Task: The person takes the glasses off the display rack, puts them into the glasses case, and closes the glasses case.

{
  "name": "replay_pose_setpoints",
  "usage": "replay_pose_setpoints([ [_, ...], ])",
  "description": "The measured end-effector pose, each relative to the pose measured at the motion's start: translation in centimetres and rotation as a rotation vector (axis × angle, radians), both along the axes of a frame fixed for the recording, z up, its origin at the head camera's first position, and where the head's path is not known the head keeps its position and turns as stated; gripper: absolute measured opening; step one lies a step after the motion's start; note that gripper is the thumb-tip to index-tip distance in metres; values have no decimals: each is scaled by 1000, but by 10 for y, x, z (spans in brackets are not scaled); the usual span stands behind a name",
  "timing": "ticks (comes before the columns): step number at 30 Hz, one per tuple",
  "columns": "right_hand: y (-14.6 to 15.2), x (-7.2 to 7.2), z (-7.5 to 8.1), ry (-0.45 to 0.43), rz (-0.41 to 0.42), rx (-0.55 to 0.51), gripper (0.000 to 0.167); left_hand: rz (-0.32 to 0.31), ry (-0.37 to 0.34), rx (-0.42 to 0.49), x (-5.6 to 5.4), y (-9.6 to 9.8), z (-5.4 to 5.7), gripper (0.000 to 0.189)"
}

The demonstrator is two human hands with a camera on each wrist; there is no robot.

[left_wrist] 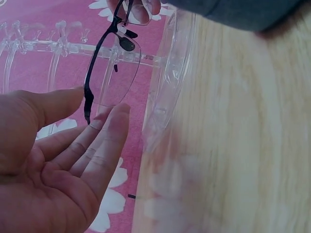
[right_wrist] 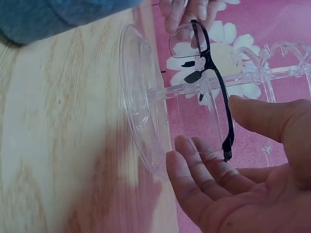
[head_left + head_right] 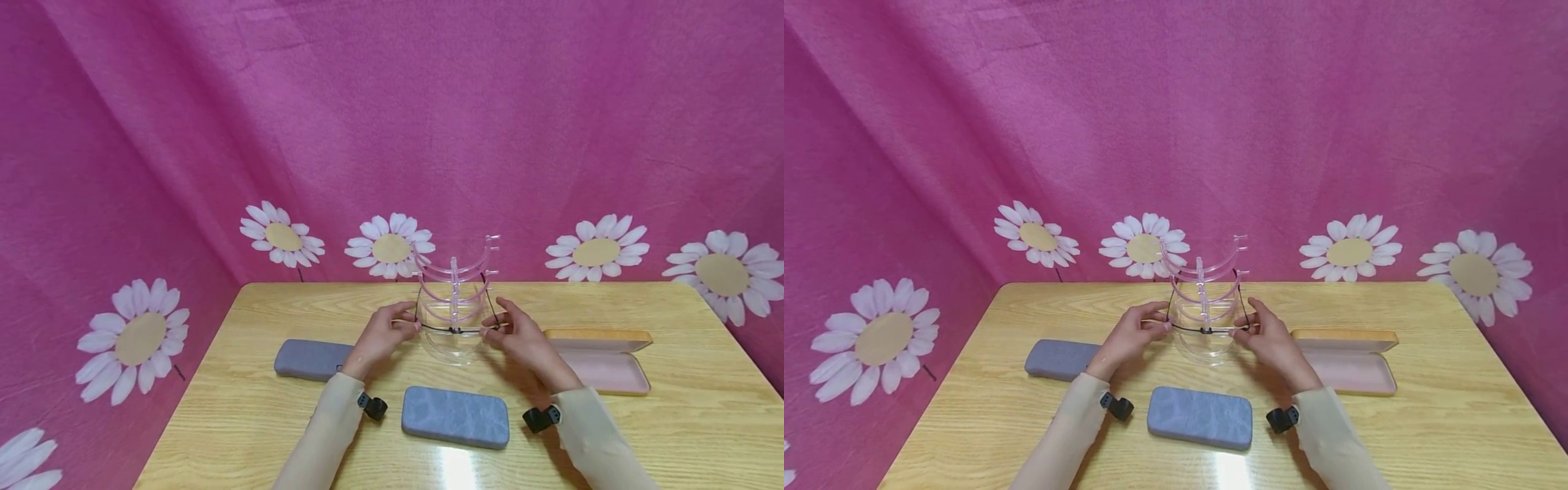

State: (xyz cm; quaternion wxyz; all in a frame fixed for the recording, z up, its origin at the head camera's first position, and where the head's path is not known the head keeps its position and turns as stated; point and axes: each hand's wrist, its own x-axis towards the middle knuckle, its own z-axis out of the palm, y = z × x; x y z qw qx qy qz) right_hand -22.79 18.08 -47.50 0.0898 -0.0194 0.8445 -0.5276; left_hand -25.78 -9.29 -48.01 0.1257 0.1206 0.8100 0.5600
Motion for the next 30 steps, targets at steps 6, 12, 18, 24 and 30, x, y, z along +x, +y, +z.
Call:
replay_pose_setpoints([
  [6,2,-1,-2,18,4,22,79,8,-18,16,0,3,-1,44],
  [12,2,-2,-2,12,5,9,80,18,-51,33,1,3,-1,42],
  [18,1,-2,-1,11,8,5,79,16,-78,63,0,3,-1,41],
  [24,2,0,0,12,11,-5,81,4,-68,83,-2,2,-2,41],
  [30,2,1,2,14,12,-7,83,-11,-68,95,0,1,1,43],
])
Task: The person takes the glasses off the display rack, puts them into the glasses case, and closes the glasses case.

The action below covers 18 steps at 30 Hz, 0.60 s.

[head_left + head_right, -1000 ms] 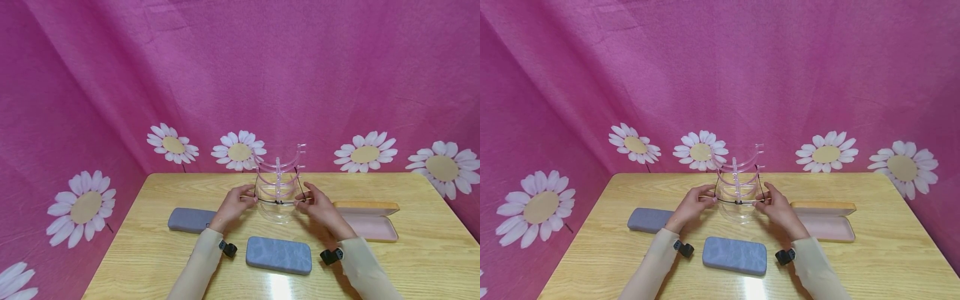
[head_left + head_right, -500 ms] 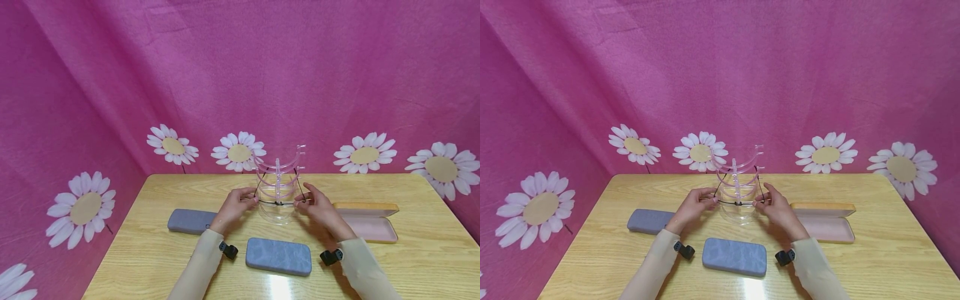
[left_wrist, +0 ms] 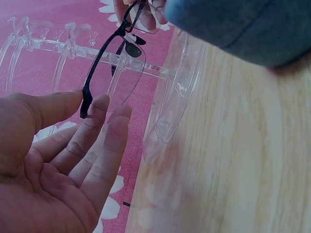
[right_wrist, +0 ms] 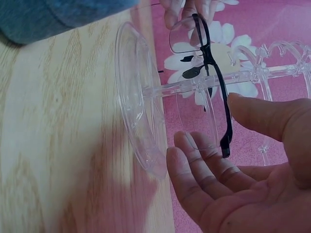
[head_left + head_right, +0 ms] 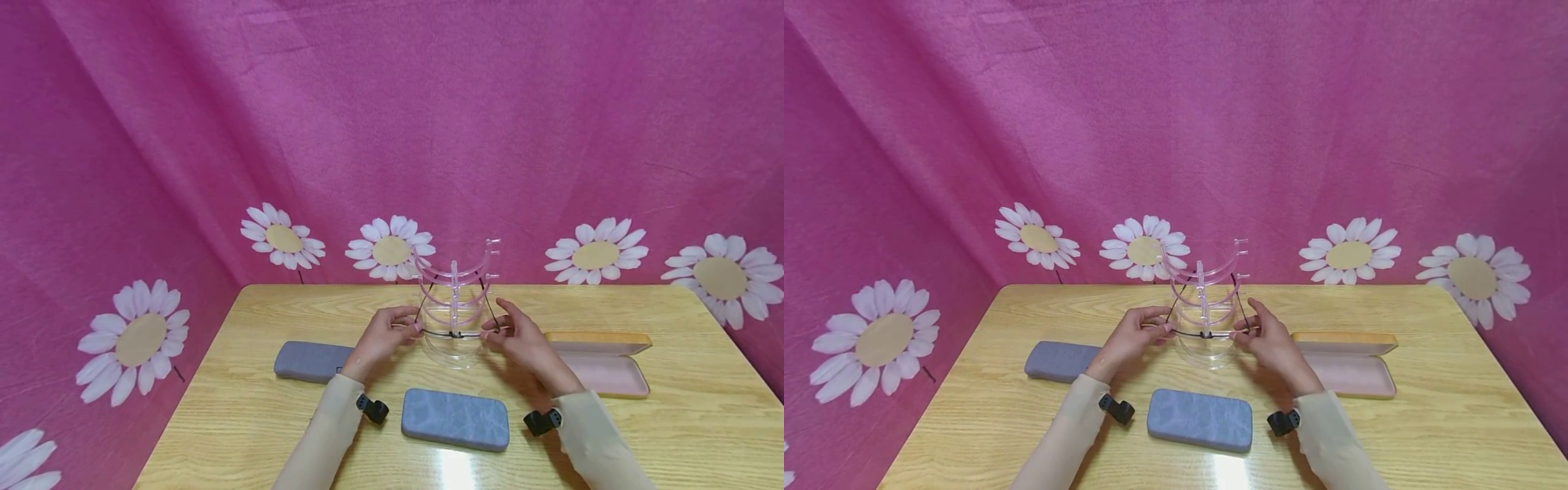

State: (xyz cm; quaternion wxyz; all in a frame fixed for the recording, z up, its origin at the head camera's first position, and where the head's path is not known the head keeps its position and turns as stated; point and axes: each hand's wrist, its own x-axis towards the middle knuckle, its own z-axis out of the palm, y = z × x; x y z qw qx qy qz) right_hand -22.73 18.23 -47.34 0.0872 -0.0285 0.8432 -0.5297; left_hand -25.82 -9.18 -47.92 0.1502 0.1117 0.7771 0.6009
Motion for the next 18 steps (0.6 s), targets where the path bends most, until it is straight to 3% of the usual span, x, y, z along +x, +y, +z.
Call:
replay_pose_setpoints([
  [18,2,1,1,13,10,-33,87,-11,-47,34,0,-1,1,46],
])
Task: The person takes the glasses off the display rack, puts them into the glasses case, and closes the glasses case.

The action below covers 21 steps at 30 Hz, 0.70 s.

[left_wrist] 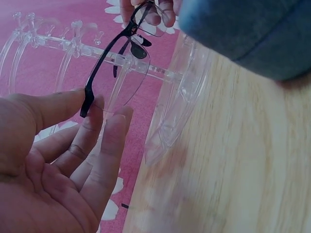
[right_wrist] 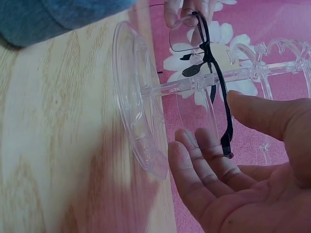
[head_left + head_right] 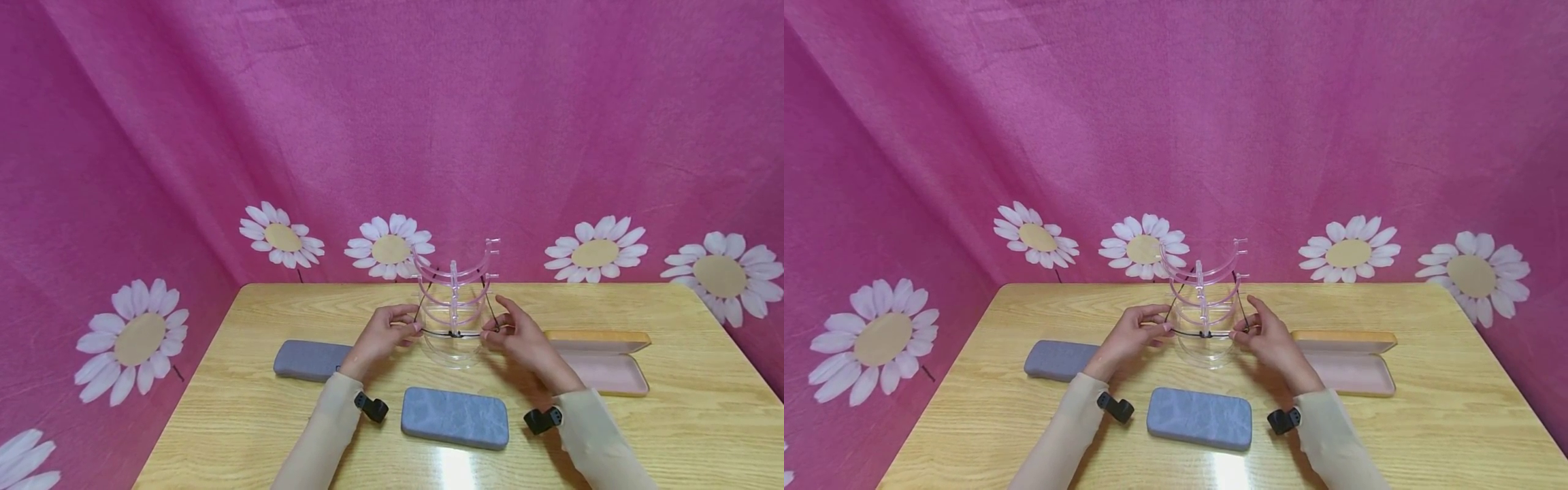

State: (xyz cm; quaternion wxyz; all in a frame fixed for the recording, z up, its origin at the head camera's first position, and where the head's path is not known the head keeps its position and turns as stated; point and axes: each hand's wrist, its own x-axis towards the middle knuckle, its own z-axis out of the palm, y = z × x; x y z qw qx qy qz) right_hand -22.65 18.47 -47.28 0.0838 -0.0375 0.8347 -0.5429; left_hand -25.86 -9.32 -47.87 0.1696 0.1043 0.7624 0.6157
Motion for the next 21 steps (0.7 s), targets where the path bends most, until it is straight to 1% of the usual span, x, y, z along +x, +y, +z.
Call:
replay_pose_setpoints([
  [5,1,0,-1,15,2,-11,86,-5,-18,1,-1,0,-1,46],
  [11,1,1,-1,6,5,-34,87,-4,-54,-12,1,-1,1,46],
  [16,1,1,0,8,-1,-36,91,-12,-57,-10,1,-1,0,39],
  [21,0,2,1,7,-9,-82,95,-30,-84,3,0,-2,-1,34],
])
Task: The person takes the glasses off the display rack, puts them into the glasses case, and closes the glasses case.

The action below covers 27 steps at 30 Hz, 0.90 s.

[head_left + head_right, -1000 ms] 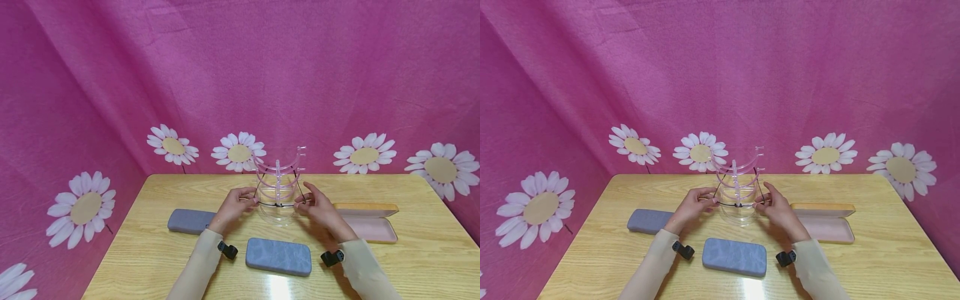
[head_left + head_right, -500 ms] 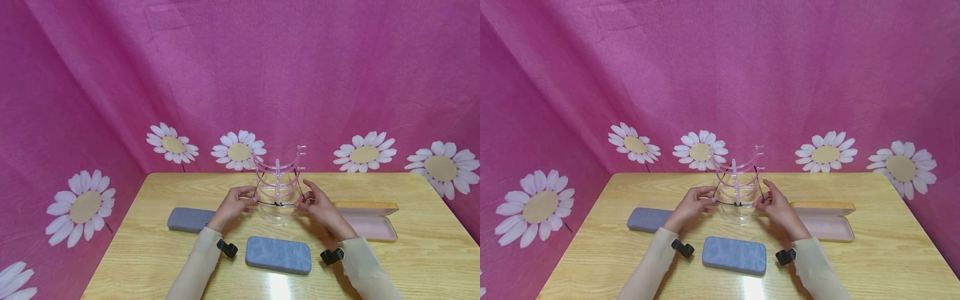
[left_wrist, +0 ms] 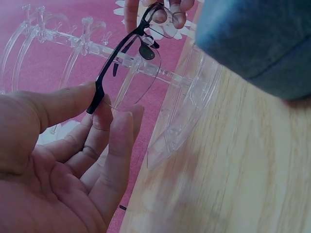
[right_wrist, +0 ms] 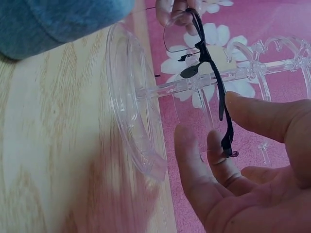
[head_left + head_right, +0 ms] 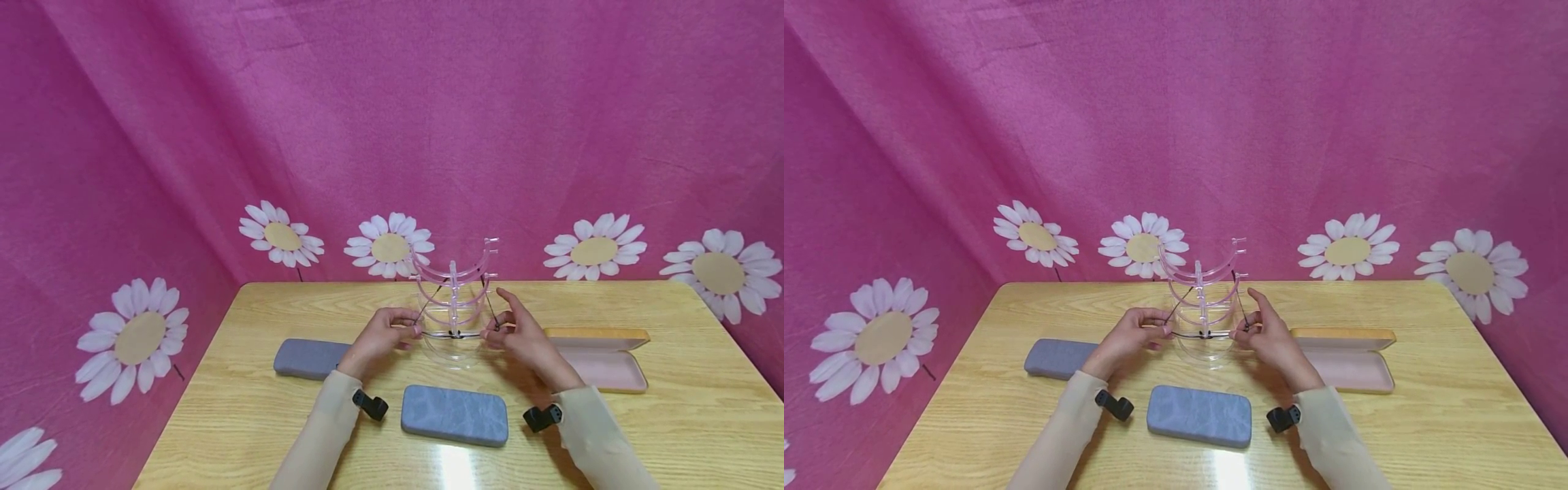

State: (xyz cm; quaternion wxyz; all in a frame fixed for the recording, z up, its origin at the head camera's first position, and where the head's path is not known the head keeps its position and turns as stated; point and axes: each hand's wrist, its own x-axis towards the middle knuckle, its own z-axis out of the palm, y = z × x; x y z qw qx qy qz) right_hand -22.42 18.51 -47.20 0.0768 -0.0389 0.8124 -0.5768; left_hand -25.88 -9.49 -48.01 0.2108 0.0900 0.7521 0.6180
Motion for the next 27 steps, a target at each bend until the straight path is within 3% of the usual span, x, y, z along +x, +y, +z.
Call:
replay_pose_setpoints([
  [7,-2,0,0,-27,26,-120,95,-31,-45,32,0,-3,-1,31],
  [16,1,3,-1,-51,15,-131,94,-44,-74,91,3,-6,-1,10],
  [27,-2,9,9,-55,-6,-130,92,-45,-83,129,5,-8,1,9],
])
